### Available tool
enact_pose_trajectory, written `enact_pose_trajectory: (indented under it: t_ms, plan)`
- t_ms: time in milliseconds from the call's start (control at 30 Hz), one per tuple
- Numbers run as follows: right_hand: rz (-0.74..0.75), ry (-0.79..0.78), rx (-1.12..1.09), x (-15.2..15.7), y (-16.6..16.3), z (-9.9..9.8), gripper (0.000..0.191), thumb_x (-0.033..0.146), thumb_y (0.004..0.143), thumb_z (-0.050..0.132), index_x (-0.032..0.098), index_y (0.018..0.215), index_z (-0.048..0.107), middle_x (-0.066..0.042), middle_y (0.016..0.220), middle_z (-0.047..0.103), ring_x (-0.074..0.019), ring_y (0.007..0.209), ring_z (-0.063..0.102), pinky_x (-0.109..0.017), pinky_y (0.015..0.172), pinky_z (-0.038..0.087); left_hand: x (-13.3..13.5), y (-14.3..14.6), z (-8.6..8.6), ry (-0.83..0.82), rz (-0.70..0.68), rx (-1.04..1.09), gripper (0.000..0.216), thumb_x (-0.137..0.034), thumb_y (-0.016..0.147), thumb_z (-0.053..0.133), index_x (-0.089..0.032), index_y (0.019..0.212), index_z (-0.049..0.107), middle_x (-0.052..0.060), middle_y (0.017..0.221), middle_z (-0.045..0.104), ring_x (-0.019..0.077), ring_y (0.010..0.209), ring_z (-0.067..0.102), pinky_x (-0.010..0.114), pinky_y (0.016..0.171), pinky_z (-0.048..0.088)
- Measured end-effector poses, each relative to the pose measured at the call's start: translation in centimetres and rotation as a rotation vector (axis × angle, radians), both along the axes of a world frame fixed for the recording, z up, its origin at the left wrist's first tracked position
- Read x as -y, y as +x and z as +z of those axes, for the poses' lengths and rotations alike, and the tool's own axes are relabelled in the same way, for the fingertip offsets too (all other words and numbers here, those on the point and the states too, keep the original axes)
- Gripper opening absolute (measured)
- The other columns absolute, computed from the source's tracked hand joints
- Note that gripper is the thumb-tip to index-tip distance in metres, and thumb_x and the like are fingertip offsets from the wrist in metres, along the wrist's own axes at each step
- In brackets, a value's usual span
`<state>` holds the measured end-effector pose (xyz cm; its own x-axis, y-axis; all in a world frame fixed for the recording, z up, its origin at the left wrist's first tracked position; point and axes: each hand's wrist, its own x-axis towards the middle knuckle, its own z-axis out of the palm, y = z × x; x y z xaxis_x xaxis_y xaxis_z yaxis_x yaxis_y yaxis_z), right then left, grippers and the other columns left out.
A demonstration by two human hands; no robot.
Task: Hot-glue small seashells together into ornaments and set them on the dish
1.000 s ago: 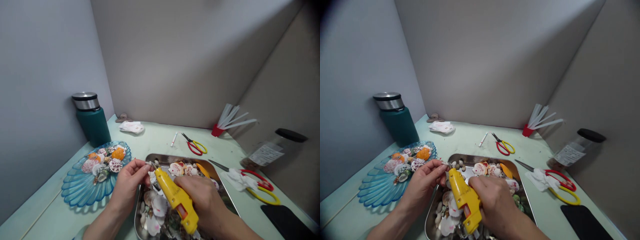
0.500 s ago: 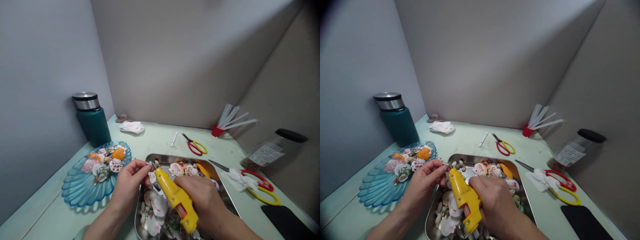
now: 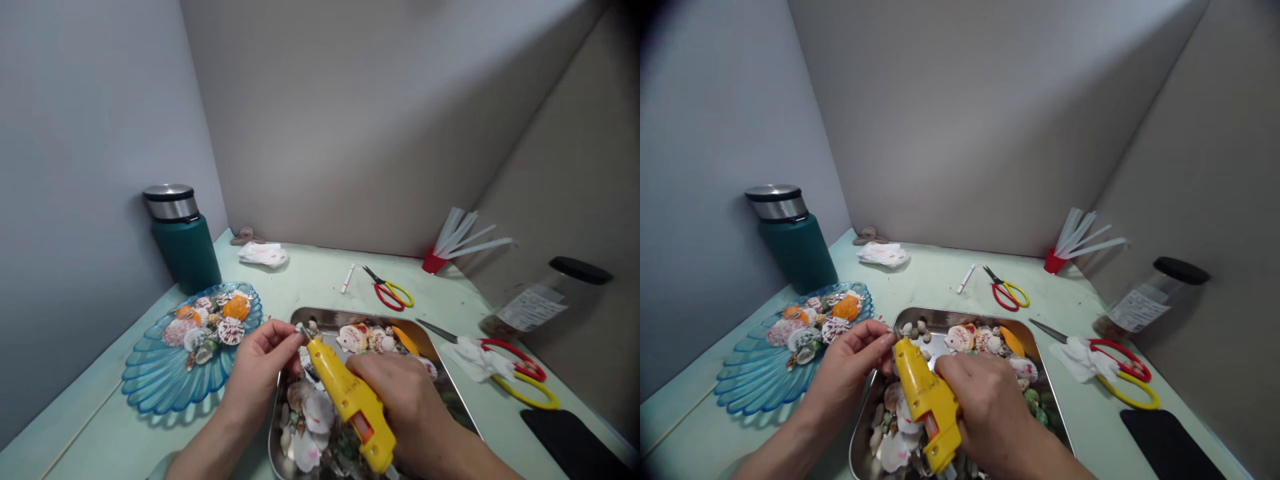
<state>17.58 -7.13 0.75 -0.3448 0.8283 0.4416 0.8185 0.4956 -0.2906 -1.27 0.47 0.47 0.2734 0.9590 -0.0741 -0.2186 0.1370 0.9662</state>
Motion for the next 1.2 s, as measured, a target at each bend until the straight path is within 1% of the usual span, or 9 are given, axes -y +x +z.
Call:
enact_pose_trajectory:
  t_ms: [133,300,467,633,800,967,1067,1200]
  plan:
    - [-0.007,0.012,0.019,0.0,0.01,0.0,0.023,0.039,0.084,0.049,0.017,0.08,0.054,-0.002,0.065,0.057,-0.0167,0.057,0.05,-0.029,0.055,0.024,0.07,0.14,0.34,0.012,0.012,-0.065,0.017,-0.026,0.07,0.069,-0.014,0.069,0.057,-0.005,0.045,0.056,0.0075,0.042,0.049,0.017,0.045,0.037]
    - [-0.05,0.026,0.067,-0.06,-0.07,-0.04,0.021,0.037,0.083,0.049,0.017,0.079,0.055,-0.003,0.066,0.058,-0.0174,0.057,0.049,-0.03,0.055,0.023,-0.15,-0.02,0.31,0.049,0.036,-0.056,0.016,-0.026,0.071,0.069,-0.014,0.071,0.059,-0.005,0.047,0.057,0.0077,0.043,0.05,0.018,0.047,0.039]
    - [-0.084,0.033,0.111,0.05,-0.01,-0.1,0.022,0.038,0.082,0.051,0.017,0.079,0.056,-0.003,0.066,0.059,-0.0183,0.058,0.05,-0.03,0.056,0.023,-0.16,-0.17,0.28,0.051,0.051,-0.038,0.015,-0.025,0.07,0.07,-0.015,0.07,0.059,-0.005,0.048,0.057,0.0075,0.043,0.049,0.017,0.048,0.039]
    - [-0.09,0.017,0.125,0.09,0.02,0.0,0.02,0.036,0.082,0.051,0.017,0.078,0.057,-0.003,0.067,0.059,-0.0186,0.059,0.05,-0.031,0.057,0.024,-0.07,-0.17,0.39,0.032,0.04,-0.015,0.015,-0.025,0.071,0.07,-0.015,0.071,0.059,-0.004,0.051,0.059,0.007,0.043,0.049,0.017,0.048,0.04]
    - [-0.063,0.039,0.124,-0.08,-0.03,0.02,0.02,0.036,0.081,0.052,0.017,0.08,0.057,-0.003,0.067,0.059,-0.0186,0.059,0.05,-0.031,0.057,0.024,-0.18,-0.09,0.46,0.031,0.032,-0.033,0.015,-0.025,0.071,0.07,-0.015,0.071,0.059,-0.004,0.047,0.056,0.0077,0.043,0.049,0.017,0.047,0.039]
    - [-0.065,0.013,0.13,-0.11,-0.09,0.01,0.021,0.036,0.081,0.052,0.016,0.082,0.059,-0.004,0.067,0.059,-0.0191,0.06,0.05,-0.031,0.057,0.024,-0.1,0.05,0.54,0.034,0.034,-0.081,0.017,-0.026,0.069,0.071,-0.015,0.068,0.059,-0.004,0.046,0.056,0.008,0.041,0.049,0.017,0.046,0.037]
    - [-0.076,0.04,0.14,0.0,-0.13,0.0,0.018,0.034,0.08,0.054,0.017,0.082,0.059,-0.004,0.067,0.059,-0.0192,0.06,0.05,-0.032,0.057,0.024,-0.01,0.15,0.62,0.027,0.041,-0.104,0.017,-0.026,0.066,0.071,-0.015,0.065,0.058,-0.005,0.046,0.056,0.0077,0.04,0.049,0.017,0.043,0.036]
    - [-0.095,0.082,0.178,0.02,-0.11,0.11,0.014,0.031,0.078,0.057,0.018,0.083,0.059,-0.003,0.067,0.06,-0.0191,0.06,0.051,-0.032,0.057,0.025,-0.06,0.17,0.82,0.034,0.074,-0.11,0.018,-0.027,0.065,0.072,-0.015,0.065,0.059,-0.005,0.045,0.056,0.0084,0.04,0.049,0.018,0.044,0.037]
